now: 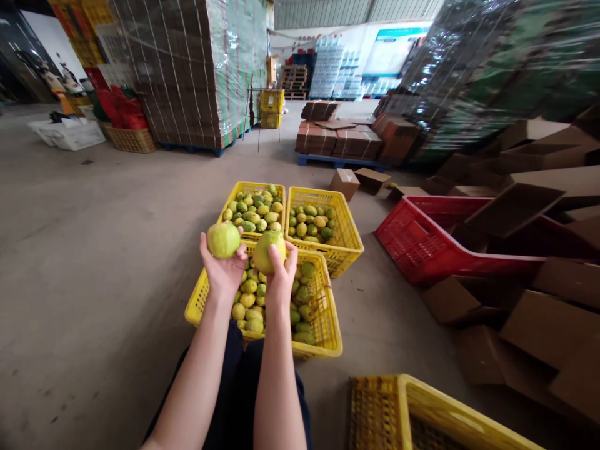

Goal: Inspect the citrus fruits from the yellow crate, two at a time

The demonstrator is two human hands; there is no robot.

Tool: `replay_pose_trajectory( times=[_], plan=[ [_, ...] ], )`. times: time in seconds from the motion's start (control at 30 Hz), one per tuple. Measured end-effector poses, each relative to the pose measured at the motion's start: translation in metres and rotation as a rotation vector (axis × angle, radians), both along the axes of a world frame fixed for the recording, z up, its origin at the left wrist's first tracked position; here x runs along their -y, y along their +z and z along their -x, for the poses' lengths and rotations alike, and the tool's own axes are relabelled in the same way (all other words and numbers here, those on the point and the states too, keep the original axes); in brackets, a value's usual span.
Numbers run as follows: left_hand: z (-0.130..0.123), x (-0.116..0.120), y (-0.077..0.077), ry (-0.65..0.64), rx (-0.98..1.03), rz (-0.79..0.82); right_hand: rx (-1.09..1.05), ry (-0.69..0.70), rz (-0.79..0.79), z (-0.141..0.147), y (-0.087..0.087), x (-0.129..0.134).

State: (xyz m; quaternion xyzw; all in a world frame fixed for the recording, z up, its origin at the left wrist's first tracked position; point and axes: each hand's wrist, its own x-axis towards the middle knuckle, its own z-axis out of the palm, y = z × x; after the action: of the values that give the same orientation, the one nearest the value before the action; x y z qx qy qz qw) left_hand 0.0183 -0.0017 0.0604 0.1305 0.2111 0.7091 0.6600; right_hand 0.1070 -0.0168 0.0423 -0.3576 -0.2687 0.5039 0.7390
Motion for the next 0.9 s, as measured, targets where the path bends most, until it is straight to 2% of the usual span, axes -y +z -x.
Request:
replay_pose_trajectory(
  times=[0.07,0.13,0.23,0.37,0.53,0.73,0.9],
  plan=[
    [0.005,0.000,0.001,-0.033,0.087,0.040,-0.107,0.169,0.013,-0.001,0.003,0.001],
    [0.008,0.000,0.000,-0.048,0.149,0.031,-0.208,0.253,0.025,-0.001,0.005,0.002],
    [0.008,0.001,-0.003,0.001,0.178,0.012,-0.302,0.274,0.063,-0.002,0.006,0.002],
    [0.005,-0.003,-0.011,0.073,0.087,-0.026,-0.343,0.317,0.081,-0.001,0.006,0.003],
    [0.004,-0.009,-0.018,0.035,0.000,-0.081,-0.497,0.262,0.012,0.003,0.003,0.002],
    [-0.001,-0.009,-0.018,0.088,0.099,0.007,-0.659,0.148,0.010,0.009,-0.005,-0.006],
    [-0.003,-0.015,-0.028,0.083,0.188,-0.015,-0.691,0.095,0.023,0.013,-0.011,-0.012]
  ],
)
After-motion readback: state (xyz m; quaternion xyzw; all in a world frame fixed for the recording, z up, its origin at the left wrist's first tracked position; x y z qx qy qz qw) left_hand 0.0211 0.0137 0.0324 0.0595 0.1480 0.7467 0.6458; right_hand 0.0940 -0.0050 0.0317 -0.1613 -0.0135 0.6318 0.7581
